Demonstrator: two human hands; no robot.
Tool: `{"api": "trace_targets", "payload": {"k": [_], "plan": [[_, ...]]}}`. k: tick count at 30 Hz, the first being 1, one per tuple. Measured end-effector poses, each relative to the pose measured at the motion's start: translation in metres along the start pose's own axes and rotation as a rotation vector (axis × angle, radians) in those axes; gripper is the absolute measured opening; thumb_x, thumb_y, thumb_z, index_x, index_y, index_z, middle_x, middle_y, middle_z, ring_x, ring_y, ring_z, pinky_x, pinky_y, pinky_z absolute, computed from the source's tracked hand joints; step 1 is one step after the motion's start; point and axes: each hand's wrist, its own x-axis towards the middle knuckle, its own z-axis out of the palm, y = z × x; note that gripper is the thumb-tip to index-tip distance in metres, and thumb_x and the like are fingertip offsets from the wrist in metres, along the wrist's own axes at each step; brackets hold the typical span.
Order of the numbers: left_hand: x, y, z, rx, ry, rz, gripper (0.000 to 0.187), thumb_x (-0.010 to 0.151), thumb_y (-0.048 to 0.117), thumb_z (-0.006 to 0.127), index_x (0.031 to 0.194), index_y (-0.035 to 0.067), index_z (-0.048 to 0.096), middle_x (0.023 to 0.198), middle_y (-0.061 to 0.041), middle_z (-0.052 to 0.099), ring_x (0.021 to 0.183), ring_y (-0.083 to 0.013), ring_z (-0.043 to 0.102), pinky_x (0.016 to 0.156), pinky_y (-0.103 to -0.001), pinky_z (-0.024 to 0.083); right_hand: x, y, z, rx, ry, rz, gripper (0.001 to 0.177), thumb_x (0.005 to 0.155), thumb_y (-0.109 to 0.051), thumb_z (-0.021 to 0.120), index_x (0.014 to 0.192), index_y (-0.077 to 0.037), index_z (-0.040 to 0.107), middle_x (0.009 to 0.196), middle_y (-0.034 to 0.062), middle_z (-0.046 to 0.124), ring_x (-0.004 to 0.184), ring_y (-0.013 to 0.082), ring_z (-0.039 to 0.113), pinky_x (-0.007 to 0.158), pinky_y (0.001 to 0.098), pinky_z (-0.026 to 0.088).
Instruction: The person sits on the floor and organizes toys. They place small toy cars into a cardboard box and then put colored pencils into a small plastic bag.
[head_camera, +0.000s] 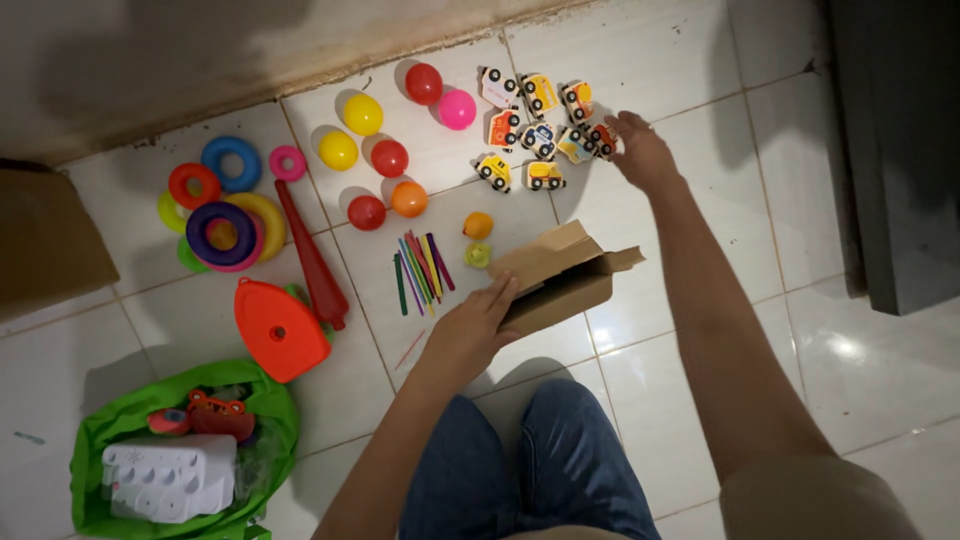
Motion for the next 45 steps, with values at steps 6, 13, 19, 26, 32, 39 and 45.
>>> {"api": "trace_targets", "payload": {"k": [6, 13, 19, 26, 32, 39, 45], "plan": [[-0.002, -0.005, 0.002, -0.075, 0.002, -0.025, 0.079, 0.084, 0.027, 0.078, 0.151, 0.005, 0.043, 0.151, -0.013, 0.052, 0.115, -0.0342, 0.06, 0.094, -0.043, 0.051, 0.009, 0.016, 0.06, -0.035, 0.087, 0.053, 0.073, 0.077, -0.011, 0.085, 0.144, -0.015, 0.056, 0.149, 0.0125, 0.051, 0.131, 0.0376, 0.053, 0.1, 0.0467, 0.05], [-0.002, -0.005, 0.001, -0.036, 0.021, 0.001, 0.081, 0.084, 0.032, 0.077, 0.152, 0.003, 0.042, 0.152, -0.013, 0.05, 0.123, -0.0339, 0.056, 0.1, -0.043, 0.046, 0.014, 0.037, 0.075, -0.069, 0.188, 0.05, 0.04, 0.088, -0.007, 0.079, 0.126, -0.008, 0.067, 0.126, 0.0176, 0.066, 0.117, 0.0371, 0.062, 0.097, 0.0447, 0.055], [-0.005, 0.004, -0.006, 0.065, 0.064, 0.037, 0.081, 0.085, 0.035, 0.076, 0.151, 0.004, 0.041, 0.153, -0.014, 0.048, 0.138, -0.0324, 0.045, 0.109, -0.049, 0.038, -0.018, 0.007, -0.007, 0.779, 0.225, 0.311, 0.037, 0.089, -0.005, 0.069, 0.125, 0.003, 0.063, 0.114, 0.0111, 0.071, 0.096, 0.0148, 0.069, 0.079, 0.0283, 0.059], [-0.009, 0.002, 0.004, 0.072, 0.081, 0.051, 0.084, 0.086, 0.038, 0.074, 0.153, 0.003, 0.037, 0.157, -0.013, 0.045, 0.145, -0.0295, 0.04, 0.111, -0.049, 0.037, -0.101, -0.069, -0.105, 1.014, 0.099, 0.295, 0.03, 0.097, -0.012, 0.061, 0.123, 0.002, 0.064, 0.118, 0.0112, 0.072, 0.107, 0.0168, 0.071, 0.088, 0.0316, 0.06], [-0.01, 0.006, 0.012, 0.171, 0.076, 0.032, 0.087, 0.085, 0.041, 0.076, 0.152, 0.004, 0.034, 0.159, -0.016, 0.039, 0.145, -0.0308, 0.036, 0.108, -0.055, 0.034, -0.184, -0.131, -0.149, 1.007, -0.067, 0.0, 0.024, 0.102, -0.008, 0.057, 0.124, 0.002, 0.06, 0.12, 0.0112, 0.067, 0.11, 0.0205, 0.071, 0.09, 0.0346, 0.059], [-0.016, 0.016, 0.015, 0.227, 0.0, -0.064, 0.099, 0.083, 0.04, 0.08, 0.159, 0.009, 0.026, 0.163, -0.01, 0.032, 0.151, -0.0283, 0.03, 0.116, -0.057, 0.032, -0.23, -0.207, -0.101, 0.284, -0.148, -0.442, 0.018, 0.089, -0.001, 0.071, 0.106, 0.002, 0.066, 0.109, 0.0123, 0.065, 0.099, 0.0293, 0.066, 0.086, 0.04, 0.055], [-0.021, 0.028, 0.007, 0.325, -0.045, -0.085, 0.12, 0.07, 0.041, 0.087, 0.161, 0.012, 0.013, 0.169, -0.005, 0.019, 0.154, -0.0238, 0.021, 0.12, -0.057, 0.024, -0.246, -0.22, -0.069, 0.146, 0.057, -0.483, 0.017, 0.09, -0.002, 0.072, 0.108, -0.001, 0.071, 0.113, 0.01, 0.065, 0.103, 0.0317, 0.065, 0.086, 0.0405, 0.054]]}}
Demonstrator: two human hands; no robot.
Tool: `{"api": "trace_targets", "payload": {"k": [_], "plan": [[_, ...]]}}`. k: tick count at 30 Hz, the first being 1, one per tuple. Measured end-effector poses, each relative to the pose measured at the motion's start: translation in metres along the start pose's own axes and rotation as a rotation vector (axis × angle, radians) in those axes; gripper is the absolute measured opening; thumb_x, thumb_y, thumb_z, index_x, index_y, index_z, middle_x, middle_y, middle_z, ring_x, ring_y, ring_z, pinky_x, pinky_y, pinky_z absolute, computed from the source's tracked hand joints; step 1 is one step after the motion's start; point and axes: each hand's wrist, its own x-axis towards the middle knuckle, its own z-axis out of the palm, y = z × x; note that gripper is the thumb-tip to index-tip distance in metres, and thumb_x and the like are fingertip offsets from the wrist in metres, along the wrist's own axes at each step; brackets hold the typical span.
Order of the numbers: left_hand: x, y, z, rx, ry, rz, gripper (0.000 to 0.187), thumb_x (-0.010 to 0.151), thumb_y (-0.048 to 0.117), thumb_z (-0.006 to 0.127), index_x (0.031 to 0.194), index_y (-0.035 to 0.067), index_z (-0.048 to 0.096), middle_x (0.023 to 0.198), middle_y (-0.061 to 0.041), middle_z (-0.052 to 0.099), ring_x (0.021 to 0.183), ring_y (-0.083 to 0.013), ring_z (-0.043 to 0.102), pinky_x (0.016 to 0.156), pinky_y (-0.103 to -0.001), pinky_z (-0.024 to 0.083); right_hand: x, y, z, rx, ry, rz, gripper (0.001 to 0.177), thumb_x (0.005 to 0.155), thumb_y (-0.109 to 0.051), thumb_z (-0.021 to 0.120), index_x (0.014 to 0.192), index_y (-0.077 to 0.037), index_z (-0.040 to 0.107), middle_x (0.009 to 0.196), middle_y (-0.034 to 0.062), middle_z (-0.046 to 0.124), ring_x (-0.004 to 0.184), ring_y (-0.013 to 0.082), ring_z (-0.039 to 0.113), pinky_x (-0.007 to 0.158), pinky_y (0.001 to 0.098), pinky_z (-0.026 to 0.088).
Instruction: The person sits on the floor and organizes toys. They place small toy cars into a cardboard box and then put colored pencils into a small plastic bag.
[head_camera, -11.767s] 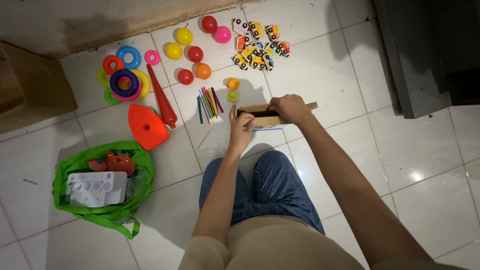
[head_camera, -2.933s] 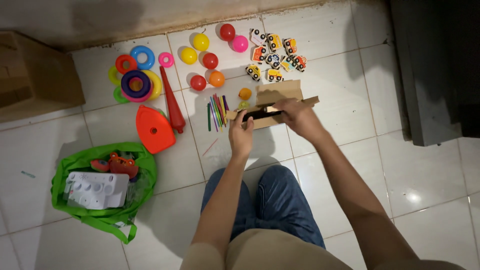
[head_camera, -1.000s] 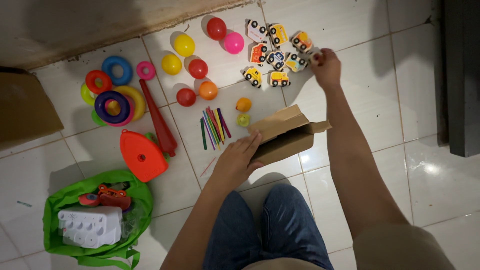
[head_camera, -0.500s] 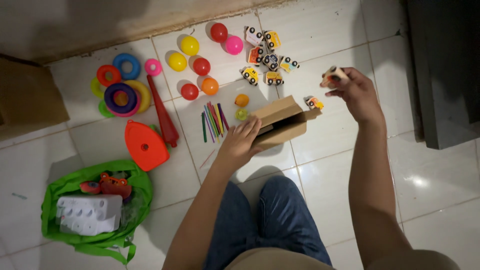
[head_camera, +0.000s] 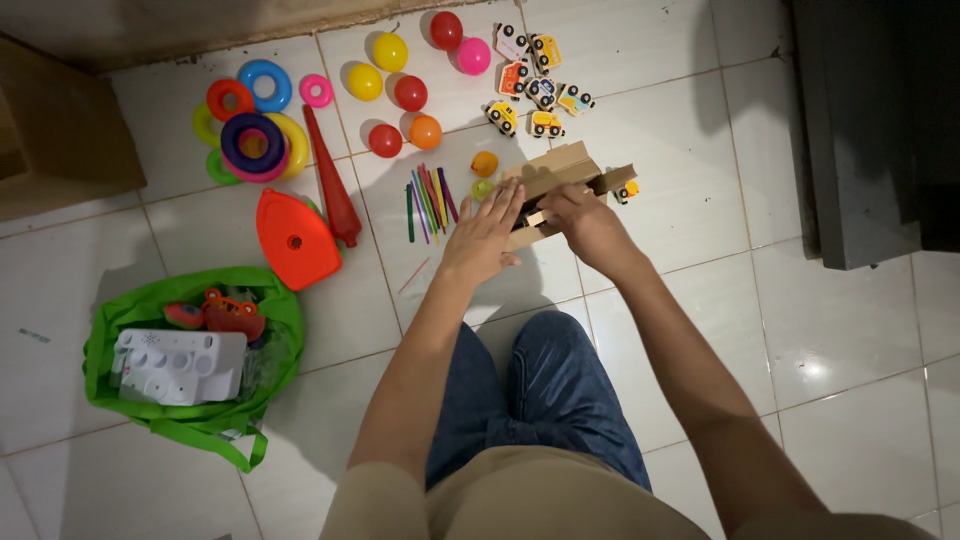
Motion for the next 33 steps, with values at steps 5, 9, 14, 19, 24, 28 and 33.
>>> {"api": "trace_targets", "payload": {"k": [5, 9, 14, 19, 24, 28, 33], "plan": [[0.002, 0.004, 0.002, -0.04, -0.038, -0.04, 0.108, 0.081, 0.061, 0.07, 0.158, 0.012, 0.014, 0.166, -0.005, 0.017, 0.152, -0.0234, 0.019, 0.121, -0.058, 0.018, -0.003, -0.001, 0.01, -0.097, 0.087, 0.0, 0.018, 0.085, -0.004, 0.073, 0.103, -0.006, 0.074, 0.108, 0.0109, 0.064, 0.101, 0.0317, 0.063, 0.083, 0.0408, 0.054], [0.002, -0.004, 0.019, -0.049, 0.106, 0.01, 0.071, 0.102, 0.045, 0.053, 0.16, 0.014, 0.025, 0.167, -0.004, 0.027, 0.152, -0.0254, 0.026, 0.121, -0.059, 0.021, -0.005, 0.002, 0.013, -0.146, 0.069, 0.027, 0.019, 0.088, -0.004, 0.069, 0.105, -0.008, 0.075, 0.106, 0.0073, 0.064, 0.101, 0.0293, 0.065, 0.084, 0.0404, 0.055], [0.003, -0.005, 0.027, -0.057, 0.135, 0.002, 0.065, 0.102, 0.027, 0.052, 0.161, 0.016, 0.028, 0.167, -0.001, 0.03, 0.152, -0.0259, 0.029, 0.122, -0.057, 0.022, -0.008, 0.007, 0.018, -0.257, 0.022, 0.045, 0.024, 0.083, -0.002, 0.066, 0.104, -0.011, 0.073, 0.105, 0.0052, 0.066, 0.102, 0.0291, 0.065, 0.082, 0.0398, 0.056], [0.003, -0.001, 0.017, -0.05, 0.072, -0.034, 0.069, 0.1, 0.029, 0.054, 0.16, 0.014, 0.025, 0.167, -0.001, 0.026, 0.154, -0.0255, 0.02, 0.12, -0.06, 0.018, -0.018, 0.012, 0.016, -0.069, 0.131, 0.1, 0.024, 0.087, -0.01, 0.074, 0.111, -0.009, 0.073, 0.109, 0.0074, 0.069, 0.102, 0.0288, 0.067, 0.083, 0.039, 0.055], [0.005, 0.0, 0.012, -0.037, 0.059, -0.043, 0.07, 0.099, 0.029, 0.056, 0.16, 0.013, 0.024, 0.168, -0.001, 0.024, 0.155, -0.0236, 0.015, 0.122, -0.06, 0.016, -0.031, 0.063, 0.009, 0.338, 0.543, 0.452, 0.016, 0.098, -0.008, 0.069, 0.113, -0.005, 0.072, 0.105, 0.0049, 0.072, 0.091, 0.0156, 0.069, 0.073, 0.0283, 0.056], [0.005, 0.003, 0.009, -0.024, 0.03, -0.059, 0.071, 0.099, 0.029, 0.056, 0.16, 0.013, 0.024, 0.168, -0.002, 0.023, 0.155, -0.0234, 0.015, 0.121, -0.06, 0.017, -0.045, 0.134, -0.001, 0.298, 0.809, 0.602, 0.014, 0.102, -0.004, 0.066, 0.114, -0.002, 0.071, 0.104, 0.0056, 0.073, 0.092, 0.0153, 0.066, 0.08, 0.0308, 0.053], [0.003, 0.003, 0.008, -0.024, 0.06, -0.032, 0.071, 0.098, 0.029, 0.056, 0.16, 0.011, 0.025, 0.168, -0.004, 0.024, 0.156, -0.024, 0.014, 0.121, -0.061, 0.017, -0.054, 0.222, 0.036, 0.127, 0.727, 0.625, 0.019, 0.098, -0.002, 0.068, 0.117, -0.002, 0.073, 0.108, 0.0109, 0.072, 0.095, 0.0217, 0.07, 0.086, 0.0352, 0.056]]}}
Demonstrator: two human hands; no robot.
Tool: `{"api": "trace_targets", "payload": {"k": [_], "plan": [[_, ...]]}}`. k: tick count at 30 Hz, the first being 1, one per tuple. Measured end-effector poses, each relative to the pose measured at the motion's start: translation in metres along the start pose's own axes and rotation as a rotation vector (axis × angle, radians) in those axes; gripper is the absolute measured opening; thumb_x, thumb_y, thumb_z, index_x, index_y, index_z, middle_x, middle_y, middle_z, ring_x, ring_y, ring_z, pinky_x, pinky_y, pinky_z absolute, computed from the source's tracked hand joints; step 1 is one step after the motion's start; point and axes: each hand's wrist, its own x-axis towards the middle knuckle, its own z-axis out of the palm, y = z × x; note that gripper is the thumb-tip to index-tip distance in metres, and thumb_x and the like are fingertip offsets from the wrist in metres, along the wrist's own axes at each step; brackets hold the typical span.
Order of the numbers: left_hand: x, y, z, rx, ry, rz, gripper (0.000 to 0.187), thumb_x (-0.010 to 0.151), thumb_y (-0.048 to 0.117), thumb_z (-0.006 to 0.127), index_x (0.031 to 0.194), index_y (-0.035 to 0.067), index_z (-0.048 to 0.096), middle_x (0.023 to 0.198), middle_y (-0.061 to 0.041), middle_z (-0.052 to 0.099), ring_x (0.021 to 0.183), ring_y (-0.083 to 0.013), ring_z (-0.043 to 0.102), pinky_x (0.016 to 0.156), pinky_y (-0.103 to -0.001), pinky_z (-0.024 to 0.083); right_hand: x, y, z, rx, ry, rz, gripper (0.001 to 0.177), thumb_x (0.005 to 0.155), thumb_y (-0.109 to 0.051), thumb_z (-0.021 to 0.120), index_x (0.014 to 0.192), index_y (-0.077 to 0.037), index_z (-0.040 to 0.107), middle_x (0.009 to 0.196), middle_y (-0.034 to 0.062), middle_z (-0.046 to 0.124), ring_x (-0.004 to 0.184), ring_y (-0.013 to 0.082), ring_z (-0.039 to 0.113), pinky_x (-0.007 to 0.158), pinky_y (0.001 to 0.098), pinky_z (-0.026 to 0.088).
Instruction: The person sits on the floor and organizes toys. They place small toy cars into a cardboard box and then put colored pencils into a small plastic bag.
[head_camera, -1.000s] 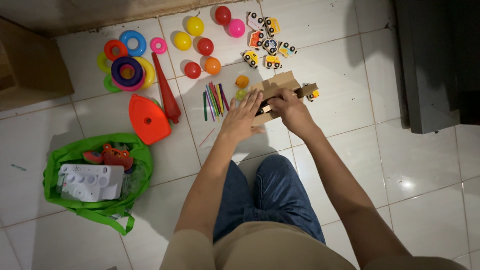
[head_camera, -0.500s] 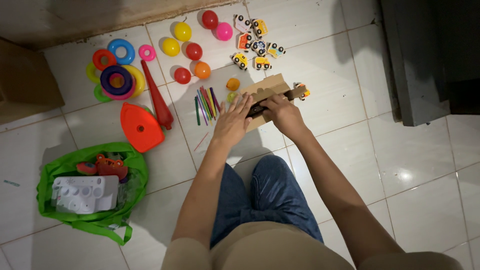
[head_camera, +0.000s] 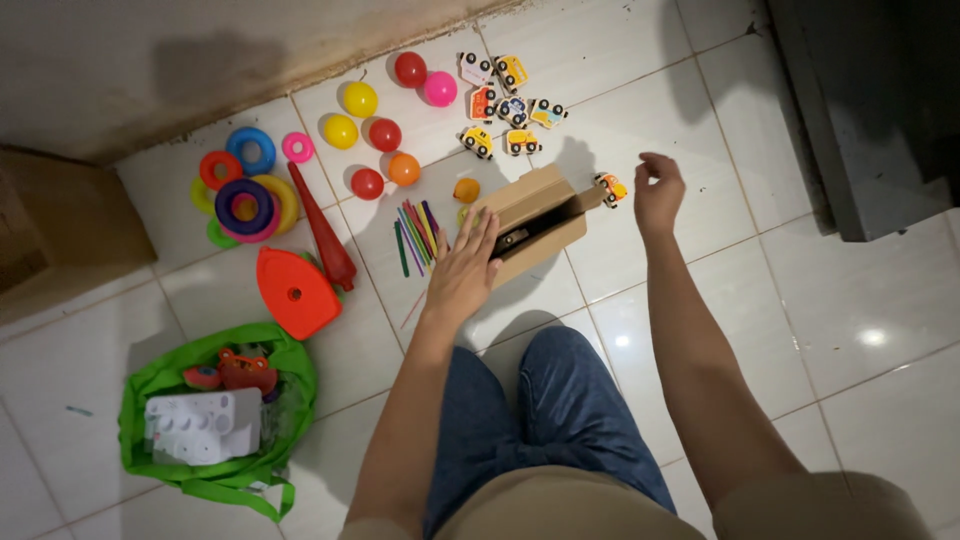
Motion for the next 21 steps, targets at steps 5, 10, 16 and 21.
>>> {"api": "trace_targets", "payload": {"k": [5, 10, 16, 21], "plan": [[-0.001, 0.001, -0.003, 0.02, -0.006, 0.023, 0.068, 0.1, 0.03, 0.049, 0.16, 0.01, 0.026, 0.169, -0.008, 0.024, 0.158, -0.0249, 0.013, 0.122, -0.061, 0.014, -0.009, 0.053, 0.04, -0.24, -0.177, 0.026, 0.041, 0.086, -0.006, 0.079, 0.126, -0.007, 0.07, 0.128, 0.0166, 0.064, 0.113, 0.0327, 0.064, 0.094, 0.0419, 0.055], [-0.002, 0.0, -0.001, -0.059, 0.003, 0.028, 0.065, 0.103, 0.034, 0.043, 0.161, 0.008, 0.027, 0.169, -0.009, 0.025, 0.158, -0.0268, 0.015, 0.124, -0.06, 0.011, -0.022, 0.056, 0.067, -0.434, -0.307, 0.119, 0.062, 0.074, -0.008, 0.085, 0.132, -0.012, 0.063, 0.144, 0.0208, 0.049, 0.13, 0.0402, 0.048, 0.096, 0.0457, 0.051], [-0.002, 0.004, 0.003, 0.047, -0.041, 0.015, 0.064, 0.103, 0.032, 0.045, 0.16, 0.008, 0.027, 0.168, -0.01, 0.026, 0.157, -0.0264, 0.016, 0.122, -0.061, 0.011, -0.028, 0.059, 0.075, -0.523, -0.382, 0.151, 0.069, 0.08, -0.005, 0.078, 0.143, -0.017, 0.054, 0.141, 0.0139, 0.054, 0.133, 0.0401, 0.05, 0.096, 0.0455, 0.054], [-0.003, 0.007, 0.003, 0.071, -0.084, -0.012, 0.066, 0.102, 0.03, 0.047, 0.16, 0.008, 0.024, 0.169, -0.008, 0.024, 0.157, -0.0252, 0.014, 0.122, -0.061, 0.011, -0.022, 0.087, 0.085, -0.569, -0.422, 0.138, 0.05, 0.095, -0.006, 0.068, 0.143, -0.014, 0.057, 0.132, 0.0201, 0.058, 0.127, 0.0421, 0.056, 0.093, 0.0476, 0.057]]}}
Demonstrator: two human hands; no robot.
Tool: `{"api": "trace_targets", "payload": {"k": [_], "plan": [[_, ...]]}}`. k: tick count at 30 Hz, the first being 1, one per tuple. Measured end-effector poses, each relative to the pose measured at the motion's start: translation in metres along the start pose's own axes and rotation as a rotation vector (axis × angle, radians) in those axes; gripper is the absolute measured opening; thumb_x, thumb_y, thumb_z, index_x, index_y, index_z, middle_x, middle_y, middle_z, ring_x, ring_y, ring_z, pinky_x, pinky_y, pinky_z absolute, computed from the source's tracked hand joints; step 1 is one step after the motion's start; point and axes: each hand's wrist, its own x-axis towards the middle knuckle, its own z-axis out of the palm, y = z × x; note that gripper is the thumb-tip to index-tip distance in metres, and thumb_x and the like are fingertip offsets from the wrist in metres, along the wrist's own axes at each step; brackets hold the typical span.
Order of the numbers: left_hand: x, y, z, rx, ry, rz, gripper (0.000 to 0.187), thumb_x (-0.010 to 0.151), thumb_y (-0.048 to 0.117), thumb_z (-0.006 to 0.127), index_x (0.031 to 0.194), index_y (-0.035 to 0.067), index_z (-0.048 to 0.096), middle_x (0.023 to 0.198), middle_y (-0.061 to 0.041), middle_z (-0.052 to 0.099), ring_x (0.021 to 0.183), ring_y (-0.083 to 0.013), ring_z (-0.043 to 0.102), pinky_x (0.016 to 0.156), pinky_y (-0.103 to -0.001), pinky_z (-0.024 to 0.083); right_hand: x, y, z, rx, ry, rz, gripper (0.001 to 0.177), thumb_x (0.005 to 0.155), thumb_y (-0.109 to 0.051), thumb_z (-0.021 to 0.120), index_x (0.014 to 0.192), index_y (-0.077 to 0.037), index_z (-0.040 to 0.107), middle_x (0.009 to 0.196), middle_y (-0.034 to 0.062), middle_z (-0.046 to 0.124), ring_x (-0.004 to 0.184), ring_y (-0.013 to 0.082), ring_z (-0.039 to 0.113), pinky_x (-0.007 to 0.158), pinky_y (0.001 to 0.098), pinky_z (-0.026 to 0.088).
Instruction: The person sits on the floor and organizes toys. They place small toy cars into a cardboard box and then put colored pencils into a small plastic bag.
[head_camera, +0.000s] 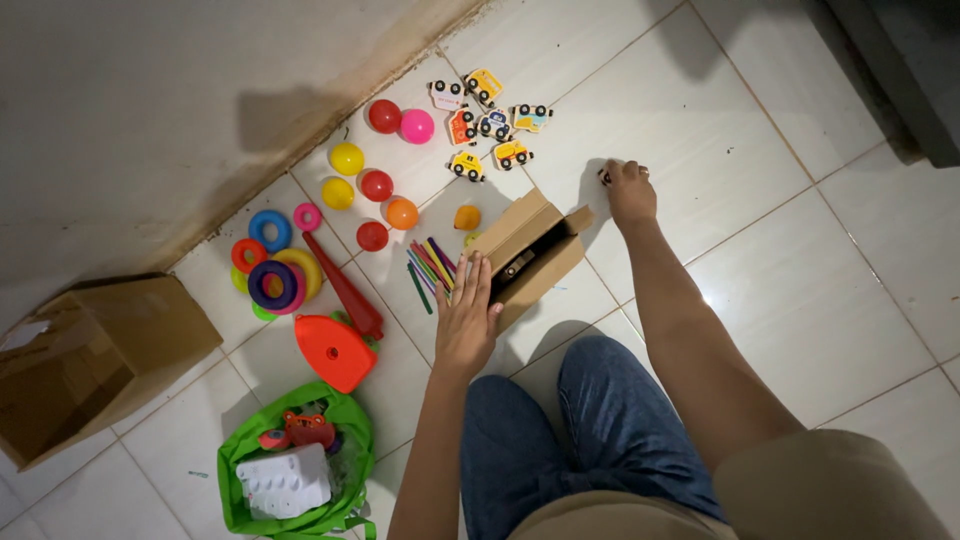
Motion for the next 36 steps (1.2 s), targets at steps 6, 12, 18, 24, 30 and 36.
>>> {"api": "trace_targets", "payload": {"k": [6, 12, 18, 24, 30, 36], "plan": [[-0.002, 0.003, -0.002, 0.005, -0.026, -0.016, 0.067, 0.102, 0.031, 0.046, 0.161, 0.009, 0.021, 0.169, -0.007, 0.02, 0.156, -0.0239, 0.011, 0.122, -0.06, 0.008, -0.004, -0.009, -0.029, 0.228, 0.213, 0.035, 0.048, 0.088, -0.007, 0.07, 0.135, -0.012, 0.063, 0.123, 0.0197, 0.063, 0.116, 0.0403, 0.059, 0.096, 0.0503, 0.054], [-0.005, 0.003, -0.001, 0.009, 0.023, 0.016, 0.067, 0.102, 0.028, 0.047, 0.161, 0.008, 0.022, 0.17, -0.007, 0.021, 0.157, -0.0243, 0.012, 0.123, -0.058, 0.009, -0.01, -0.047, -0.104, 0.774, 0.283, 0.026, 0.051, 0.089, -0.007, 0.073, 0.137, -0.009, 0.057, 0.119, 0.0127, 0.069, 0.112, 0.0268, 0.069, 0.093, 0.0355, 0.059], [-0.005, 0.002, 0.003, -0.024, 0.044, 0.01, 0.067, 0.102, 0.027, 0.05, 0.161, 0.009, 0.023, 0.169, -0.007, 0.022, 0.157, -0.0236, 0.013, 0.124, -0.057, 0.009, -0.023, -0.088, -0.183, 0.942, 0.169, -0.219, 0.052, 0.09, -0.001, 0.069, 0.139, -0.005, 0.054, 0.131, 0.013, 0.066, 0.124, 0.0212, 0.064, 0.09, 0.0338, 0.059], [-0.004, 0.0, 0.005, -0.012, 0.052, 0.016, 0.068, 0.101, 0.028, 0.05, 0.161, 0.009, 0.023, 0.169, -0.006, 0.021, 0.157, -0.0229, 0.011, 0.123, -0.059, 0.009, -0.068, -0.138, -0.227, 1.048, -0.139, -0.436, 0.041, 0.094, 0.003, 0.056, 0.134, -0.005, 0.051, 0.13, 0.0142, 0.071, 0.121, 0.0174, 0.069, 0.097, 0.0303, 0.058], [-0.003, -0.002, 0.007, -0.027, 0.073, -0.002, 0.07, 0.101, 0.029, 0.052, 0.161, 0.012, 0.022, 0.17, -0.003, 0.021, 0.158, -0.0206, 0.01, 0.123, -0.06, 0.013, -0.127, -0.181, -0.244, 0.687, -0.269, -0.639, 0.05, 0.085, 0.014, 0.057, 0.132, -0.003, 0.055, 0.135, 0.0136, 0.064, 0.118, 0.0222, 0.066, 0.093, 0.0302, 0.056], [-0.003, -0.001, 0.007, -0.056, 0.066, -0.009, 0.068, 0.101, 0.03, 0.053, 0.16, 0.012, 0.024, 0.167, -0.003, 0.023, 0.157, -0.0212, 0.009, 0.122, -0.061, 0.013, -0.16, -0.203, -0.236, 0.516, -0.258, -0.72, 0.05, 0.078, 0.017, 0.057, 0.121, -0.006, 0.065, 0.11, 0.0166, 0.062, 0.095, 0.031, 0.064, 0.082, 0.0384, 0.053]]}}
